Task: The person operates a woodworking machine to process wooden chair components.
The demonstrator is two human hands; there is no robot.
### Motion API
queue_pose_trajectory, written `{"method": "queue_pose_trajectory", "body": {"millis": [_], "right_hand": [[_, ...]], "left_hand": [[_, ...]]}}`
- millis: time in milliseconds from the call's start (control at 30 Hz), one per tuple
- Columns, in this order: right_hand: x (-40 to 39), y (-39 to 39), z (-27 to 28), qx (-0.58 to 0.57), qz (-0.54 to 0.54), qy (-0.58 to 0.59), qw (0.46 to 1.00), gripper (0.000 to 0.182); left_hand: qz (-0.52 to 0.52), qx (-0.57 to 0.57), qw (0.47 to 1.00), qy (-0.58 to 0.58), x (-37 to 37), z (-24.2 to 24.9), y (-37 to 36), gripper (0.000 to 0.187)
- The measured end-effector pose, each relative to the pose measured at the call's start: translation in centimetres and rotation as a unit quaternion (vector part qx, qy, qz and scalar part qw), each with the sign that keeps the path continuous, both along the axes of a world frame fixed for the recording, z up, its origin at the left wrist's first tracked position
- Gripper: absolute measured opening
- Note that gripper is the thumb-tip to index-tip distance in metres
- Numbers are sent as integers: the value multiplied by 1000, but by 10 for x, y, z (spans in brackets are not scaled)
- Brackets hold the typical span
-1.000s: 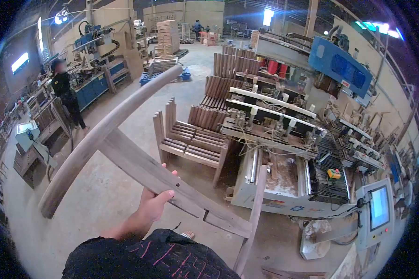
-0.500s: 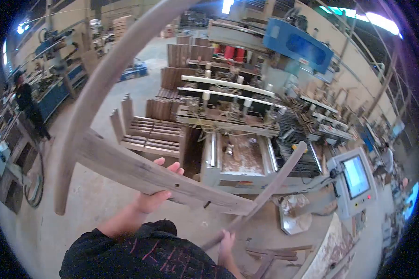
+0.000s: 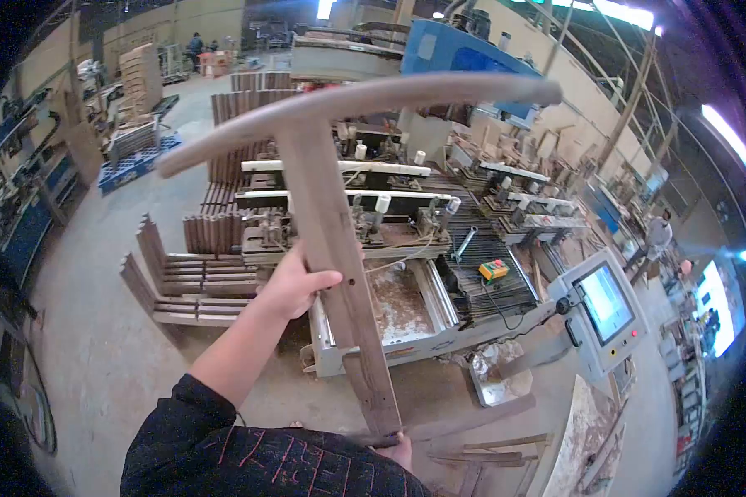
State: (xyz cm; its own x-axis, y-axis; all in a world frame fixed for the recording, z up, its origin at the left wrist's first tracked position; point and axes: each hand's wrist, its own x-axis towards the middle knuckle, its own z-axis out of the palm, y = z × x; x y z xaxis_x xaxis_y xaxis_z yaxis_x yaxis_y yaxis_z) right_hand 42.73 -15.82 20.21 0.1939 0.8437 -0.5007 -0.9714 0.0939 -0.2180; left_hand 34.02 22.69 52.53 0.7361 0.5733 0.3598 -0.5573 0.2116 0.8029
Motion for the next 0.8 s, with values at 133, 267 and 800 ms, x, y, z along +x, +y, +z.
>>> {"method": "queue_pose_trajectory", "body": {"millis": [133,267,800], "right_hand": [[11,6,20,-141,62,22,988,89],[37,48,20,-206,56,-15,977,95],[233,260,31,-99,91,21,991,64]], "left_hand": [[-30,-98,991,91,98,-70,70,52],[-75,-162,978,104,182,-147,116,50],[114,4,906,407,191,-290,171,36]]}}
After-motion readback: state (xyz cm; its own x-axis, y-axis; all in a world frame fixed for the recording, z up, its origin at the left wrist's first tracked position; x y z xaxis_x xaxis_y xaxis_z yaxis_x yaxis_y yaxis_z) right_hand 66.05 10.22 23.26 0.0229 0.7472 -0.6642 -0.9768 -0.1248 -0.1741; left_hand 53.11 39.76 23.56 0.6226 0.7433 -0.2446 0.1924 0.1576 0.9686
